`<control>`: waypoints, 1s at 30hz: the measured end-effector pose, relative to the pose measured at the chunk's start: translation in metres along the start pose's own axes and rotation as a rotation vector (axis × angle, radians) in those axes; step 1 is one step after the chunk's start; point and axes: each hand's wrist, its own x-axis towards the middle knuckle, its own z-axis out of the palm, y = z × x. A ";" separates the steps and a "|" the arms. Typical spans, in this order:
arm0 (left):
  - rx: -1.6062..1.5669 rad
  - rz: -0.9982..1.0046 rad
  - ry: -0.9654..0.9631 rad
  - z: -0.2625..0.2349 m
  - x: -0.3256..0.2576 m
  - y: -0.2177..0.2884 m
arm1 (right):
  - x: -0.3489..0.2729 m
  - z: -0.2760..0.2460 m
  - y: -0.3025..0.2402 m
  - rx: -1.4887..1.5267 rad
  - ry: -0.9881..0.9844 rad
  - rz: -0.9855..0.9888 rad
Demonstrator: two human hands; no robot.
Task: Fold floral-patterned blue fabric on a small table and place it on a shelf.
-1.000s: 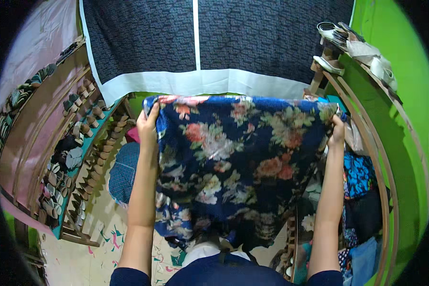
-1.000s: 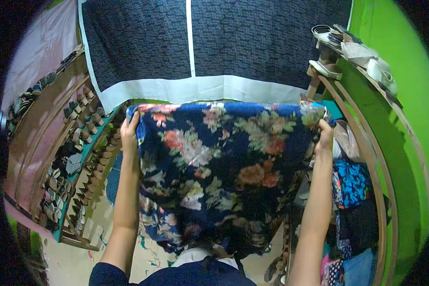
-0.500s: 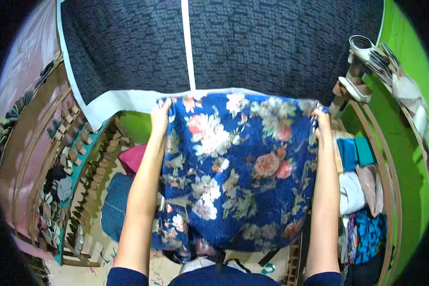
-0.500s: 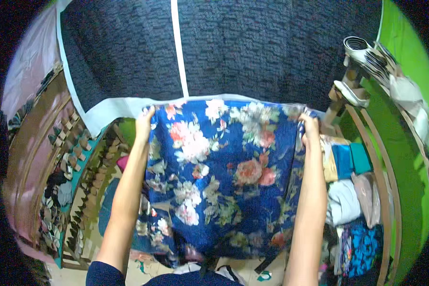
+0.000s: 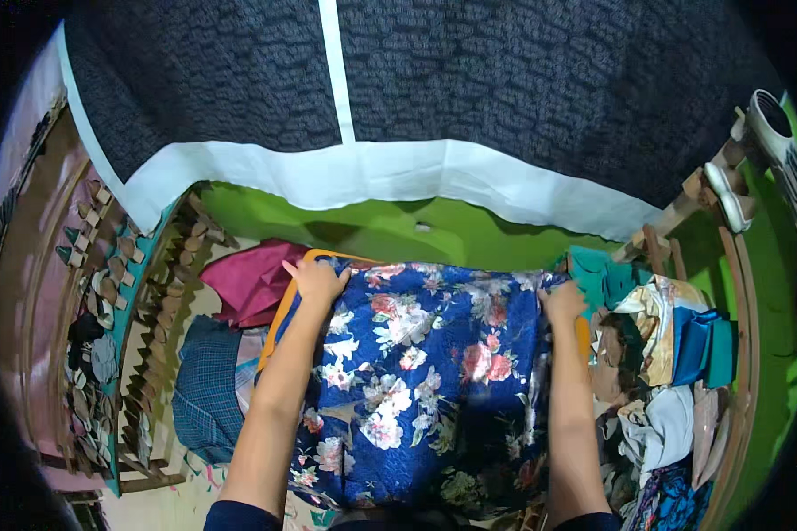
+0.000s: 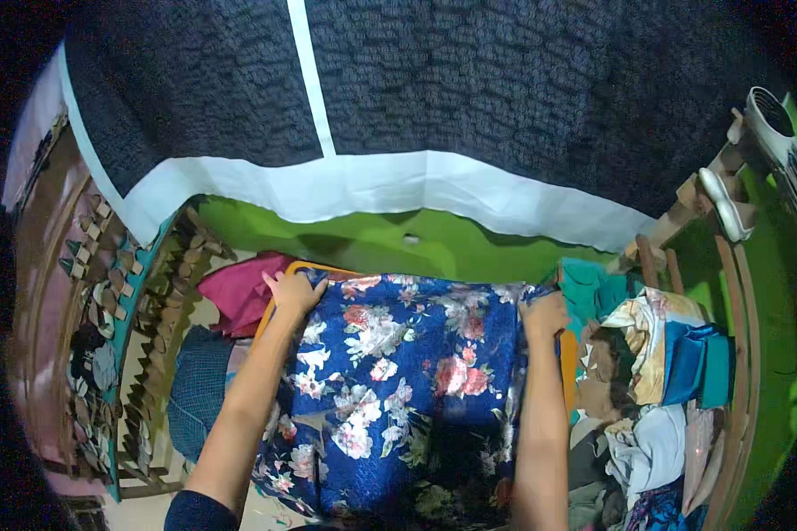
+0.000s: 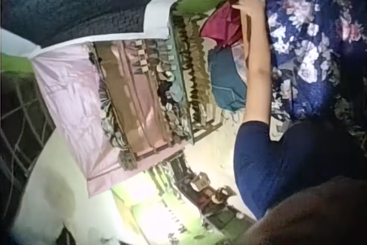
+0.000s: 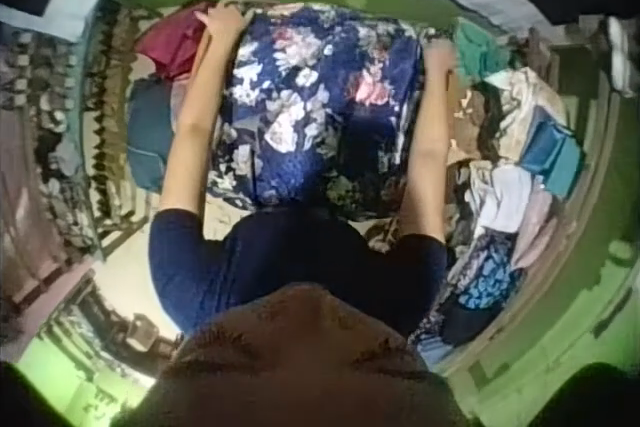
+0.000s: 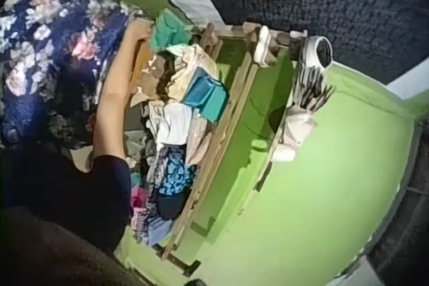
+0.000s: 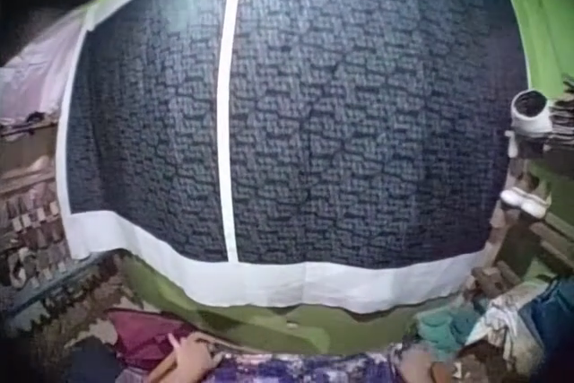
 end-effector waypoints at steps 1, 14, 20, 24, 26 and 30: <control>0.180 0.004 0.299 0.009 -0.003 0.006 | -0.011 0.019 -0.002 -0.151 0.329 -0.017; 0.084 0.423 0.471 0.119 -0.105 0.036 | -0.162 0.088 -0.020 0.170 0.110 -0.514; -0.039 0.448 0.493 0.085 -0.170 0.045 | -0.184 0.070 -0.002 0.274 0.094 -0.533; 0.000 0.319 0.440 0.104 -0.253 0.024 | -0.264 0.041 0.001 0.321 -0.005 -0.696; 0.032 0.326 0.440 0.133 -0.275 0.019 | -0.297 0.042 0.006 0.311 -0.039 -0.773; 0.109 0.315 0.403 0.164 -0.284 0.013 | -0.314 0.076 0.019 0.288 -0.025 -0.839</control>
